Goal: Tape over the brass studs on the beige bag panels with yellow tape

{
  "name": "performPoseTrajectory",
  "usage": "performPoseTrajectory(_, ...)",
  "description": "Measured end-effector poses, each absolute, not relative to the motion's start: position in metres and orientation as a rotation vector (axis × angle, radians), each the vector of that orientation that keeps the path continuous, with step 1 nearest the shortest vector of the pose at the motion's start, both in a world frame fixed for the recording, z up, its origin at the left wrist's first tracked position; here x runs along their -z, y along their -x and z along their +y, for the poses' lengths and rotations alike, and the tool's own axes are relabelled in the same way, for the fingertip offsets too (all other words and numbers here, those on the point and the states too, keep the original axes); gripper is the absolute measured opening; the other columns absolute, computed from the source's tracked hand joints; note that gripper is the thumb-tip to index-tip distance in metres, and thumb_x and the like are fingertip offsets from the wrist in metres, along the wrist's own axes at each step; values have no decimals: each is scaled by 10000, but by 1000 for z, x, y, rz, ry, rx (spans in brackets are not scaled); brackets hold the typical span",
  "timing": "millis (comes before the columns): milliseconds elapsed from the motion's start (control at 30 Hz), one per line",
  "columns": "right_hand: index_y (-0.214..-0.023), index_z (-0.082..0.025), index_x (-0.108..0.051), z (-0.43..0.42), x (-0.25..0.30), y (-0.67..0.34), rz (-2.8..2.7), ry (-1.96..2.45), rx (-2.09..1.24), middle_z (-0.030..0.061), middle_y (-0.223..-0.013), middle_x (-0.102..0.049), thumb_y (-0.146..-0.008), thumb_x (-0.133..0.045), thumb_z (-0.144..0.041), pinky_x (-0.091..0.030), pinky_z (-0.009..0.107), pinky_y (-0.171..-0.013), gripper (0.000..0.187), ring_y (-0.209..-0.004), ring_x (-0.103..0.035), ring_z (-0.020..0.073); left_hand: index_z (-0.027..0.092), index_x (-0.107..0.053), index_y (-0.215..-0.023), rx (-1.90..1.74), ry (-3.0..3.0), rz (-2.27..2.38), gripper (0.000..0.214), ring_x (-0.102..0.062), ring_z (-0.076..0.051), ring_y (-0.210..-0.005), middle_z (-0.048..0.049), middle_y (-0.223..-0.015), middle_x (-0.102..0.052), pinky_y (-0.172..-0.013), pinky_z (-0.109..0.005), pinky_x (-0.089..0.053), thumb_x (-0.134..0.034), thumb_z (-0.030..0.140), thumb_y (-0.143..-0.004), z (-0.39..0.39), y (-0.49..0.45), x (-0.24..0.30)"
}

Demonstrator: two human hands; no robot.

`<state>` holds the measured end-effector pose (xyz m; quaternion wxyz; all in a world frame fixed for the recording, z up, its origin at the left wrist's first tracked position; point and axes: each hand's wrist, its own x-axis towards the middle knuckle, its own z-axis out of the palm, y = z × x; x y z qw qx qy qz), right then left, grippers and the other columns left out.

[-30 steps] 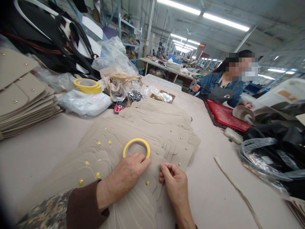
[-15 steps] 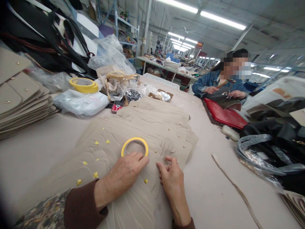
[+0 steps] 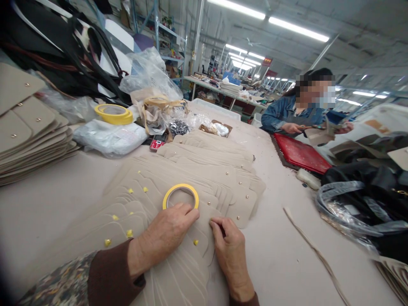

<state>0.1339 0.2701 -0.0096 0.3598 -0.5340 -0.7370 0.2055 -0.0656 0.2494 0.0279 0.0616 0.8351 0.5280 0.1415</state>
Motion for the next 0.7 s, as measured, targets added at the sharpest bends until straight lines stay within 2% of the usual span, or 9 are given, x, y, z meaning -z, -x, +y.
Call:
performPoseTrajectory(133, -827, -218, -719, 276, 9, -129, -1829, 1425, -586, 51, -831, -721, -866, -589, -366, -499, 323, -760, 201, -780, -652, 208, 197, -517, -921, -441, -2523, 1586, 148, -531, -210, -821, -30, -888, -571, -703, -318, -483, -444, 70, -941, 249, 66, -28)
performPoseTrajectory(200, -872, -203, -713, 277, 8, -129, -1754, 1492, -550, 51, -818, -706, -818, -637, -410, -499, 324, -721, 227, -708, -629, 197, 196, -520, -921, -444, -2520, 1586, 151, -533, -213, -823, -32, -892, -577, -702, -321, -483, -444, 67, -941, 248, 67, -29)
performPoseTrajectory(267, -951, -184, -693, 277, 7, -130, -1650, 1575, -562, 43, -804, -691, -754, -694, -456, -494, 315, -651, 336, -608, -586, 170, 194, -522, -916, -461, -2523, 1573, 149, -537, -215, -815, -31, -888, -583, -692, -321, -483, -447, 68, -942, 247, 67, -30)
performPoseTrajectory(433, -1080, -140, -647, 274, 5, -137, -1346, 1511, -973, 25, -740, -692, -684, -743, -525, -501, 283, -598, 561, -631, -605, 173, 185, -533, -888, -648, -2544, 1548, 157, -537, -199, -769, -28, -844, -585, -680, -308, -472, -427, 95, -960, 246, 69, -32)
performPoseTrajectory(500, -1045, -139, -676, 273, 3, -141, -1293, 1441, -1125, 45, -784, -721, -688, -749, -520, -514, 284, -635, 527, -689, -630, 186, 179, -546, -914, -824, -2553, 1522, 182, -541, -193, -771, -32, -837, -588, -699, -307, -472, -387, 123, -982, 246, 71, -34)
performPoseTrajectory(567, -956, -153, -723, 269, -2, -144, -1371, 1382, -1242, 48, -830, -733, -732, -729, -489, -510, 276, -672, 403, -731, -634, 187, 175, -561, -957, -1000, -2551, 1480, 222, -555, -190, -799, -44, -858, -605, -730, -307, -477, -345, 145, -998, 246, 74, -36)
performPoseTrajectory(700, -860, -181, -767, 259, -18, -141, -1688, 1291, -1390, 6, -732, -698, -822, -656, -394, -471, 241, -654, 243, -690, -598, 160, 174, -572, -1017, -1131, -2530, 1442, 240, -579, -193, -879, -68, -932, -638, -798, -311, -490, -336, 135, -992, 249, 80, -38)
